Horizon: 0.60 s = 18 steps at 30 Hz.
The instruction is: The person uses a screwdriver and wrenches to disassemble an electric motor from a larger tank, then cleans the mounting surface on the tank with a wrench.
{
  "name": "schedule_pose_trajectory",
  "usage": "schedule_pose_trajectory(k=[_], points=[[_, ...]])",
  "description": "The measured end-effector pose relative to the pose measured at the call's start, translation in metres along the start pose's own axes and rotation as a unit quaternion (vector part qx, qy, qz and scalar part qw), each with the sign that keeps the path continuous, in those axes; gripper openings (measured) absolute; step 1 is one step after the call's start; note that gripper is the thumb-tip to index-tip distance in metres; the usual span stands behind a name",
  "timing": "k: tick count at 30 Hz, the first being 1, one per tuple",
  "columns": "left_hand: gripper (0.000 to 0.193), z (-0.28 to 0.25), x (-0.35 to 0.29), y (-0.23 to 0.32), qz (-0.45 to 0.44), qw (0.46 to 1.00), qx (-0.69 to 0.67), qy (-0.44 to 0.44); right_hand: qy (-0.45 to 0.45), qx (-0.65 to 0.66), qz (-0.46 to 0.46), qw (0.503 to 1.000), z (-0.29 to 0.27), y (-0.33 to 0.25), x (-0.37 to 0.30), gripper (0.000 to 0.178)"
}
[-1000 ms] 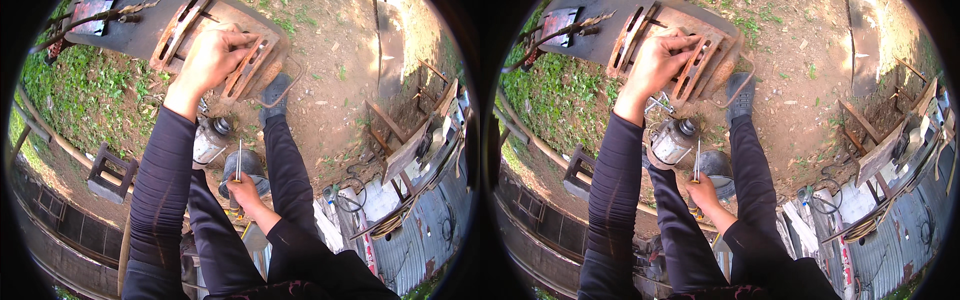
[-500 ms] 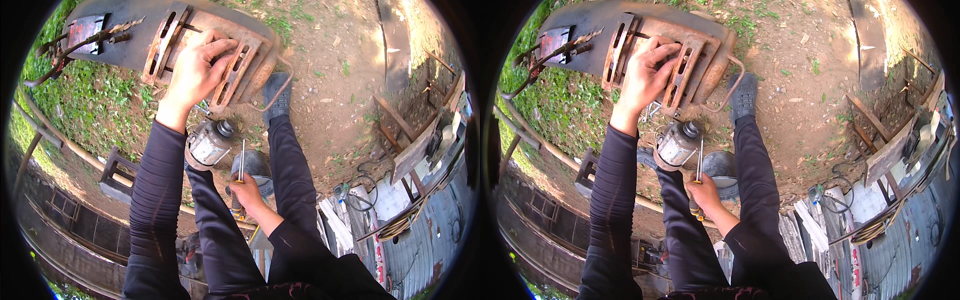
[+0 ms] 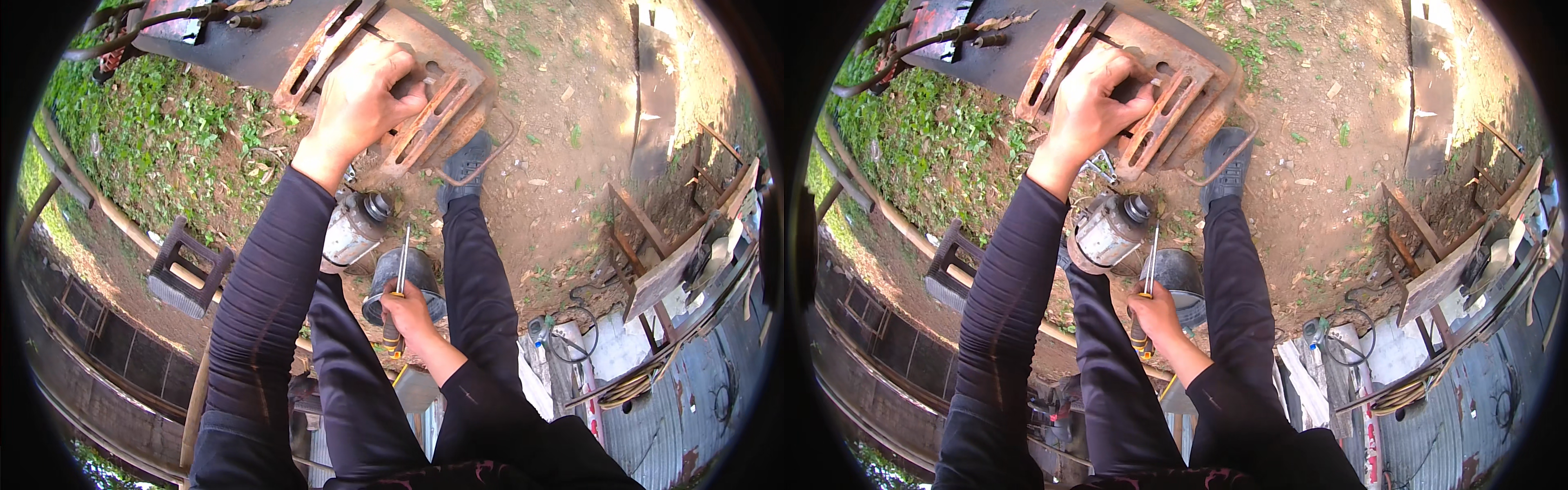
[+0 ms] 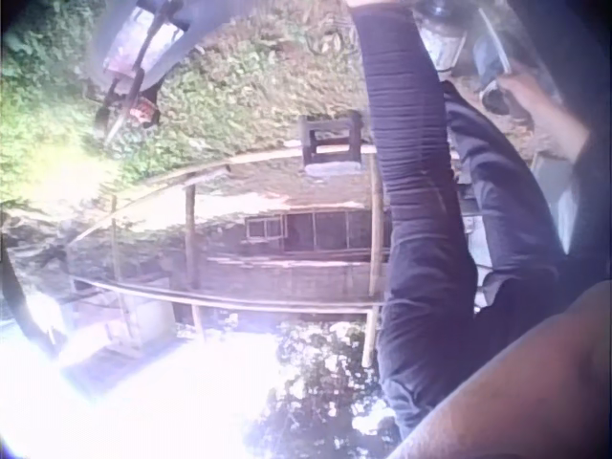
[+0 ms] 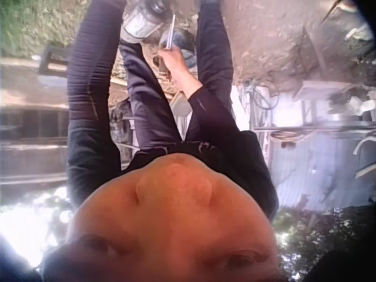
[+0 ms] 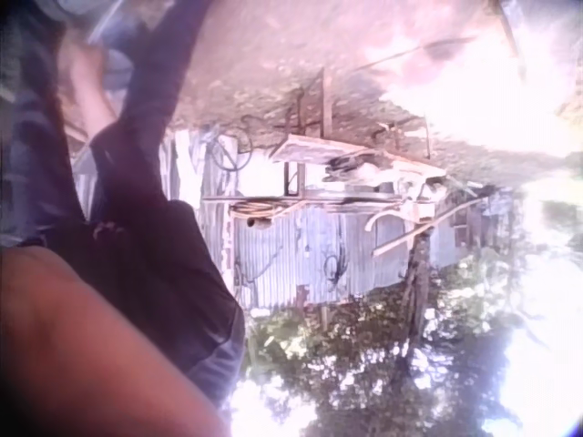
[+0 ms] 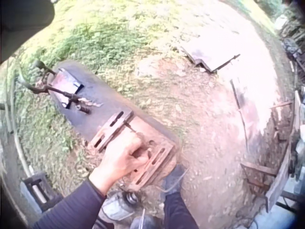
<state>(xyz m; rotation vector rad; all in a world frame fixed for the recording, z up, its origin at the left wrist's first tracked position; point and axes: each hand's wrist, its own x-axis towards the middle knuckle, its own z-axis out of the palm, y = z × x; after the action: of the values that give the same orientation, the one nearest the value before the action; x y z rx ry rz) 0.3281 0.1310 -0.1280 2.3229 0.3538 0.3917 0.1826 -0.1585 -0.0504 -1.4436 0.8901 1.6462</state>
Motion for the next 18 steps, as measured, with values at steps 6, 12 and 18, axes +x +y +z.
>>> schedule_pose_trajectory(k=[6,12,18], points=[[0.019,-0.034,-0.038,0.026,-0.138,0.989,0.042,0.033,0.008,-0.01,0.005,1.0,0.003,0.002,0.005,0.01],[0.016,-0.049,-0.172,0.056,-0.481,0.875,-0.049,0.016,0.004,-0.014,-0.015,1.0,0.013,-0.003,0.008,0.008],[0.044,-0.024,-0.23,0.007,-0.551,0.828,0.04,-0.091,-0.001,-0.037,-0.014,0.999,0.02,0.001,0.01,0.008]])
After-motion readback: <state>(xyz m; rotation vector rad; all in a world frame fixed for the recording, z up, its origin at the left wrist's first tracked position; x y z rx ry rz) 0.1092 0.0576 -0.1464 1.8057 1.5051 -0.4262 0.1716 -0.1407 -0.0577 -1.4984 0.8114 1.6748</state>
